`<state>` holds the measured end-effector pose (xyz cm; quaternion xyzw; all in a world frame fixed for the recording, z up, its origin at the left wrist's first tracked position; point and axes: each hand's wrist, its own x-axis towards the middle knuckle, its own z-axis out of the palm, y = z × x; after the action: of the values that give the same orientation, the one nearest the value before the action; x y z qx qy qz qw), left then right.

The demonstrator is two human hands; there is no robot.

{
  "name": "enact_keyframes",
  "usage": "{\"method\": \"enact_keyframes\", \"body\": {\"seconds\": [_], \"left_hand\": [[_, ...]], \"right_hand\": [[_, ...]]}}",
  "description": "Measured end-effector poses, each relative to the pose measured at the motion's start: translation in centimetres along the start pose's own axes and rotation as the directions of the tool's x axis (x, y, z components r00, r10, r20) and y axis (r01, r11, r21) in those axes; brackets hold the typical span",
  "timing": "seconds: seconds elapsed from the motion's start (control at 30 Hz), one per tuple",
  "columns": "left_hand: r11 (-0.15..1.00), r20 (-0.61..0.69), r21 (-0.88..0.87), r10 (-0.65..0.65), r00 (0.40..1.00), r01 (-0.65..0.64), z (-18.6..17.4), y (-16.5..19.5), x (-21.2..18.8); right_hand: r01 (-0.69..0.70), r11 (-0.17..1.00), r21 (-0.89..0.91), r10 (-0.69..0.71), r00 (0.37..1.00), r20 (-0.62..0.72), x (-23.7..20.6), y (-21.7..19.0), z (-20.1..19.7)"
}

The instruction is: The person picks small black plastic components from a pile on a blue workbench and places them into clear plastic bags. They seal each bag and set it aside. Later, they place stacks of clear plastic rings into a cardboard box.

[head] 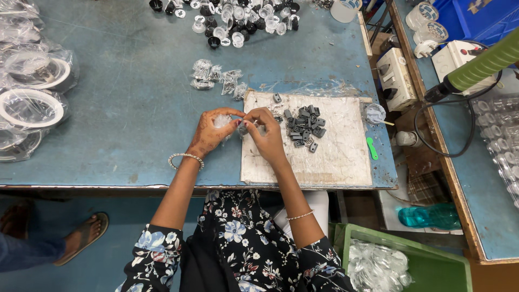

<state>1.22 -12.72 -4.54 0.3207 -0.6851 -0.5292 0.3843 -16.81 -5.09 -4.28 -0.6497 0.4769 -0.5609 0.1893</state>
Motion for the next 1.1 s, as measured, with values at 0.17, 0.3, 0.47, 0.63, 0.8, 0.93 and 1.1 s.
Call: {"method": "enact_keyframes", "body": {"seconds": [0.17,0.3,0.47,0.63,0.8,0.93,1.1], "left_hand": [[1.000,0.026,-0.025,0.016,1.000,-0.016,0.0,0.1,-0.1],[0.999,0.044,0.026,0.037,0.998,-0.038,0.1,0.2,-0.1],[1.000,0.078,-0.012,0.006,0.997,-0.005,0.1,0.2,-0.1],[0.979,0.119,-0.199,-0.019,0.993,0.043,0.2,0.2,-0.1],[0.951,0.083,-0.303,-0.044,0.996,0.067,0.3,0.3,-0.1],[0.977,0.080,-0.205,-0.043,0.996,0.059,0.3,0.3,-0.2],[0.999,0.144,-0.029,-0.036,0.989,0.041,0.4,0.3,-0.2]], "right_hand": [[-0.085,0.995,0.053,0.086,0.996,-0.004,0.1,-0.4,0.2],[-0.061,0.992,0.106,0.059,0.998,0.019,-0.1,-0.3,0.2],[-0.026,0.992,0.126,0.022,0.999,0.037,-0.3,0.2,0.0],[-0.016,0.988,0.157,0.002,0.996,0.086,-0.5,1.1,0.0],[-0.043,0.945,0.326,0.037,0.999,0.025,-0.6,1.9,-0.1],[-0.141,0.826,0.546,0.170,0.985,-0.002,-0.5,2.2,-0.4],[-0.119,0.840,0.529,0.141,0.990,-0.001,-0.5,2.4,-0.2]]}}
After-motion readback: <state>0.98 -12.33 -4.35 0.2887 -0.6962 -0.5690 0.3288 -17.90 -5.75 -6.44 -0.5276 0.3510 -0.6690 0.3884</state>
